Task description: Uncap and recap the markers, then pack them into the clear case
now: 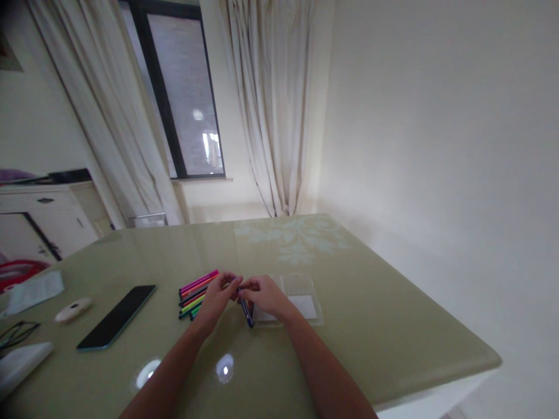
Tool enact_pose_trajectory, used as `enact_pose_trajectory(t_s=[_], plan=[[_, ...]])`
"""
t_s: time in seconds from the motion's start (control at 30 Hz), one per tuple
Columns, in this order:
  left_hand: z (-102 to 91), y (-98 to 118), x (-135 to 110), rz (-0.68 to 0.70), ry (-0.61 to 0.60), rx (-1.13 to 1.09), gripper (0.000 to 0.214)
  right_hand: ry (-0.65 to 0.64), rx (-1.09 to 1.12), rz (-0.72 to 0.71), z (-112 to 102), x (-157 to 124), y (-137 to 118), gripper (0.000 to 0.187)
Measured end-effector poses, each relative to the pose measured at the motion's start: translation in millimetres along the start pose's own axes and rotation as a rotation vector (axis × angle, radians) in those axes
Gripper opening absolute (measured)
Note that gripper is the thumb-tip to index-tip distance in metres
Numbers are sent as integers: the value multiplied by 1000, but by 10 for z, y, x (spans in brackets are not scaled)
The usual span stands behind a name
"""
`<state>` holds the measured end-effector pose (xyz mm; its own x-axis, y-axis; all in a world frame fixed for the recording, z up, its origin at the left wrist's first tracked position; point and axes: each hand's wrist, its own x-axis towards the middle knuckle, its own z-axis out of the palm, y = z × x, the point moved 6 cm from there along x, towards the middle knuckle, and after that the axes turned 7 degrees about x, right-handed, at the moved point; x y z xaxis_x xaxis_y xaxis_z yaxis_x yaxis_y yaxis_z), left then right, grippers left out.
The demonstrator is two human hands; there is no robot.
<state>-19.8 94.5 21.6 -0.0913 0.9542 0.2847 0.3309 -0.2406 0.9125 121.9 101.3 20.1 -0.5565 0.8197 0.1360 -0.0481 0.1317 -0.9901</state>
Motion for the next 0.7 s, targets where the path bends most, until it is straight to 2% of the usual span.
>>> enact_pose_trajectory(t_s=[0.1, 0.2, 0.27, 0.33, 0.43, 0.53, 0.7], plan=[[2, 5, 2, 56, -27, 100, 45, 86, -25, 25, -54, 7, -35, 24], [33, 43, -39, 163, -74, 231, 36, 251, -29, 65, -201, 10, -58, 22], [93, 80, -100, 254, -135, 311, 26, 354, -83, 91, -326, -1, -57, 19], [175, 109, -171, 335, -217, 397, 24, 400, -160, 130, -424, -19, -35, 18], [252, 122, -236, 396, -293, 525, 24, 358, -195, 212, -467, -47, 34, 19], [246, 128, -237, 397, -294, 605, 21, 296, -156, 278, -419, -74, 92, 19], [226, 133, -226, 388, -286, 686, 19, 272, -139, 355, -334, -93, 152, 11]])
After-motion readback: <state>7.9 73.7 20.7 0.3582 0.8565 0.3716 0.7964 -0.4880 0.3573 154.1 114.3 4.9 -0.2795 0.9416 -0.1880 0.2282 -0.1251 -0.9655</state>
